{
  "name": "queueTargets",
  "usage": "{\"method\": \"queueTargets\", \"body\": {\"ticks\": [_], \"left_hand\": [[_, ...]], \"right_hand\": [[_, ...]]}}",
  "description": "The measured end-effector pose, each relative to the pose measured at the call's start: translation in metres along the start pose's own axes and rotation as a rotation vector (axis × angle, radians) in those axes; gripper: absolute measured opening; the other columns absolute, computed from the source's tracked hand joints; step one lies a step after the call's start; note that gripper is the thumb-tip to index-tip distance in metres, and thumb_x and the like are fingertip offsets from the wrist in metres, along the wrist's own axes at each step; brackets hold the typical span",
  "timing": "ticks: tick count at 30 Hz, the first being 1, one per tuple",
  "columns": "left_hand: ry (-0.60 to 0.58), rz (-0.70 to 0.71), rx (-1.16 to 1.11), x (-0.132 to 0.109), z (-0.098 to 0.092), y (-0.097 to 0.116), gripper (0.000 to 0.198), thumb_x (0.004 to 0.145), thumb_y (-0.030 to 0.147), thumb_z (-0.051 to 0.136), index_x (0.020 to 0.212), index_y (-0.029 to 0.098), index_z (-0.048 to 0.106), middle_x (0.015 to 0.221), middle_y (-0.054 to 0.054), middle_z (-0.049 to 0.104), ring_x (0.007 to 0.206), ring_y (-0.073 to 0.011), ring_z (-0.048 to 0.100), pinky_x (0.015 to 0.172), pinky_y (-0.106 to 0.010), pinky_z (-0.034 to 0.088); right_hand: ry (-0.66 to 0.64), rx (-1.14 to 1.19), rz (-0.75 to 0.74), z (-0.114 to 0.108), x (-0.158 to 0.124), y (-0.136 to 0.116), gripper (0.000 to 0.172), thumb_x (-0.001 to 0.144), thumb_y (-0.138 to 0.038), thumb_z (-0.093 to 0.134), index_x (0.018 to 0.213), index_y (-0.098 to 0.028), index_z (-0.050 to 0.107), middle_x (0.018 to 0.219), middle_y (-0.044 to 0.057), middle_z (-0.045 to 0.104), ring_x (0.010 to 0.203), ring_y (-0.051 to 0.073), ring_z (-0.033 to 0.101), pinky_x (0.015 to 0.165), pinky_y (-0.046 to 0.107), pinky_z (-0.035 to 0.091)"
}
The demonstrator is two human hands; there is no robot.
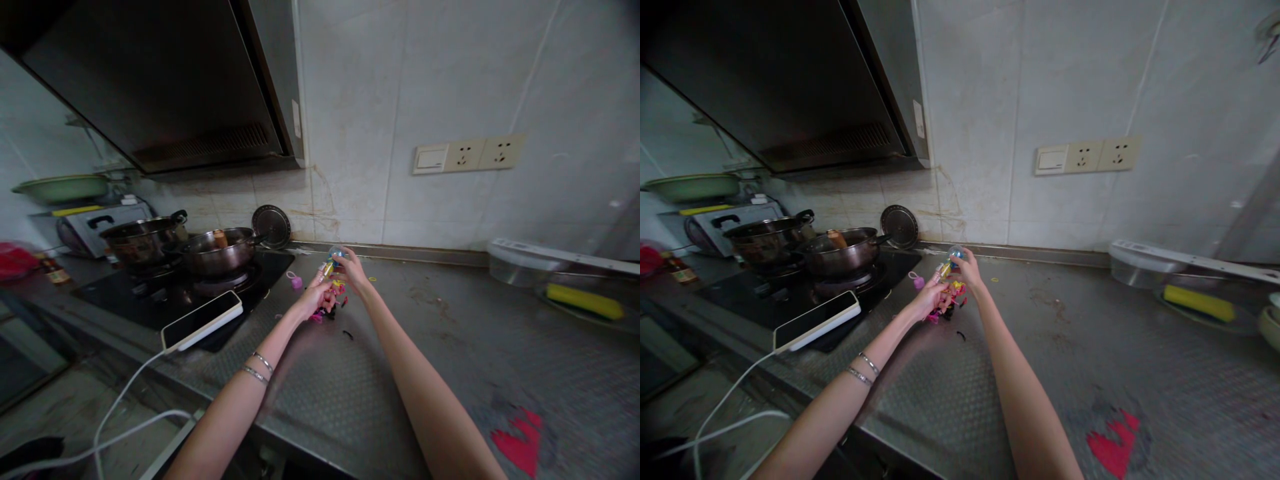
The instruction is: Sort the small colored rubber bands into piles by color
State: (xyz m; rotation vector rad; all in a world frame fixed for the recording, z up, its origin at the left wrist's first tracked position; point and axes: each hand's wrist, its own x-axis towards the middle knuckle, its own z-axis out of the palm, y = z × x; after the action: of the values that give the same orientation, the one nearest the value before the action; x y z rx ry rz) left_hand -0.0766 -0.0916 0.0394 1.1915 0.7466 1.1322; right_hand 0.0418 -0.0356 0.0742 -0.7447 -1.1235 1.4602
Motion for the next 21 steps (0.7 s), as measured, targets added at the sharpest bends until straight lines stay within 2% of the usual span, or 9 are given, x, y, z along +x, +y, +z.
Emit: {"method": "queueTargets", "body": {"ticks": [6, 10, 15, 21], "left_hand": [[0.156, 0.09, 0.004, 0.003, -0.004, -0.003, 0.055, 0.076, 0.016, 0.045, 0.127, 0.023, 0.028, 0.066, 0.001, 0.057, 0.038, -0.0071, 0.05, 0.034, -0.017, 0.039], [0.18, 0.119, 0.024, 0.003, -0.004, -0.002, 0.049, 0.076, 0.019, 0.046, 0.124, 0.019, 0.034, 0.069, -0.001, 0.06, 0.038, -0.0076, 0.052, 0.035, -0.018, 0.04], [0.291, 0.196, 0.119, 0.003, -0.004, 0.0, 0.039, 0.074, 0.024, 0.053, 0.111, 0.013, 0.046, 0.061, 0.0, 0.059, 0.032, -0.0068, 0.047, 0.032, -0.017, 0.036], [0.37, 0.247, 0.261, 0.005, -0.01, 0.0, 0.032, 0.068, 0.029, 0.062, 0.095, 0.014, 0.054, 0.061, 0.0, 0.061, 0.034, -0.0078, 0.049, 0.033, -0.018, 0.037]], "right_hand": [[0.11, 0.112, -0.009, 0.001, 0.004, 0.003, 0.054, 0.062, -0.028, 0.064, 0.109, -0.028, 0.038, 0.072, -0.003, 0.058, 0.056, 0.014, 0.058, 0.051, 0.032, 0.053], [0.13, 0.123, -0.034, -0.003, 0.005, 0.0, 0.054, 0.062, -0.029, 0.065, 0.109, -0.029, 0.038, 0.075, -0.003, 0.058, 0.056, 0.012, 0.057, 0.052, 0.032, 0.053], [0.132, 0.086, -0.077, -0.004, 0.003, -0.006, 0.056, 0.062, -0.031, 0.064, 0.112, -0.03, 0.038, 0.083, -0.001, 0.058, 0.059, 0.013, 0.057, 0.052, 0.032, 0.053], [0.129, -0.031, -0.148, -0.002, 0.003, -0.011, 0.062, 0.062, -0.034, 0.063, 0.117, -0.03, 0.036, 0.095, 0.002, 0.055, 0.066, 0.015, 0.059, 0.053, 0.031, 0.053]]}}
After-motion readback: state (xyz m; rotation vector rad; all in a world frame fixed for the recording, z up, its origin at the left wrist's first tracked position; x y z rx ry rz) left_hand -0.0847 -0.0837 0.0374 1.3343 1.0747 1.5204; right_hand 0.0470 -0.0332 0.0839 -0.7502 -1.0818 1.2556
